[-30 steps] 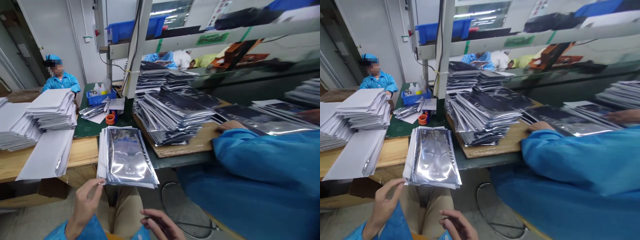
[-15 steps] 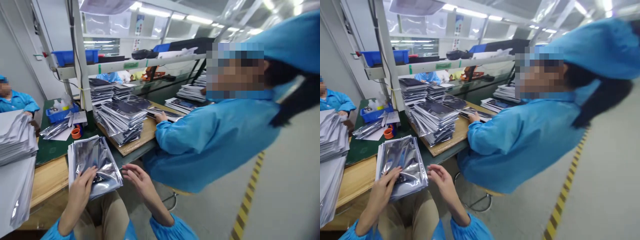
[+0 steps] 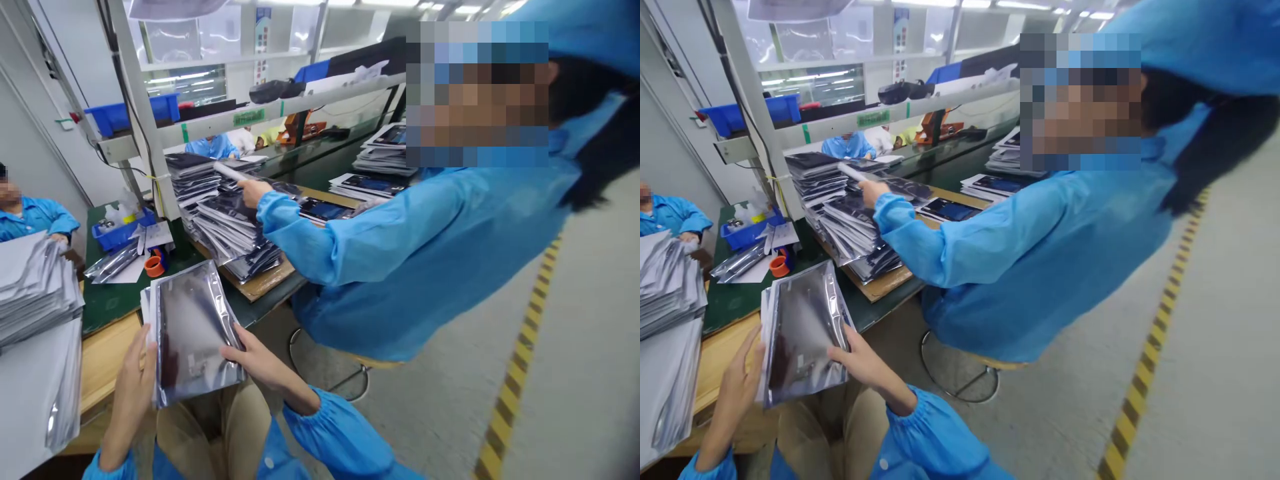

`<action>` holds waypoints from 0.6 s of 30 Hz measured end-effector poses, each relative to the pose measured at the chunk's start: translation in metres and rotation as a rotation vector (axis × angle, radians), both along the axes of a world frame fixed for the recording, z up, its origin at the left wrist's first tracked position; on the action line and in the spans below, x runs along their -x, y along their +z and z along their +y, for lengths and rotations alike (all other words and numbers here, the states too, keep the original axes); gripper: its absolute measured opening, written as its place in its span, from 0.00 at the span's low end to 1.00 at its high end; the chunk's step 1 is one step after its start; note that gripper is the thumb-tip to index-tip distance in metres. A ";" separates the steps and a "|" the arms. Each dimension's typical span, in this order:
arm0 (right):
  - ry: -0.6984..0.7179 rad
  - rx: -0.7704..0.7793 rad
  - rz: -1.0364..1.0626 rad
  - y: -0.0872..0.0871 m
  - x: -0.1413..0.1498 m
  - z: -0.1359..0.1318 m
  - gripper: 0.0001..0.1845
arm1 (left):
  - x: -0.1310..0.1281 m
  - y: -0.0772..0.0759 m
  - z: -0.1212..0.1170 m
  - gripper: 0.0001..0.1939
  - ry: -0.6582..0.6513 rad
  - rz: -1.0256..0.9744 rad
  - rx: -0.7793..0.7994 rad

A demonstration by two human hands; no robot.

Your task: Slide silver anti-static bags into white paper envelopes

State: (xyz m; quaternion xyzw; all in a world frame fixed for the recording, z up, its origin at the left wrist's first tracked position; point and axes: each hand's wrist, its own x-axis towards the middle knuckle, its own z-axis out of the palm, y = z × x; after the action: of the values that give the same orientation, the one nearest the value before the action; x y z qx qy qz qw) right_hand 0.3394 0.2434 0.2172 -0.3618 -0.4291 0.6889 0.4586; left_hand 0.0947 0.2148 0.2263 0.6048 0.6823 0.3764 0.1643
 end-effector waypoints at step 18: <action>-0.218 0.272 -0.020 -0.024 -0.093 -0.082 0.32 | 0.034 -0.002 0.032 0.18 0.117 0.159 0.068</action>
State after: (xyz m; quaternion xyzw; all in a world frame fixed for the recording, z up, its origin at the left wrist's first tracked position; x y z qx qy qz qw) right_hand 0.4326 0.1612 0.1930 -0.4715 -0.2949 0.6833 0.4731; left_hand 0.0605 0.2466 0.2247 0.5858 0.7397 0.3130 0.1079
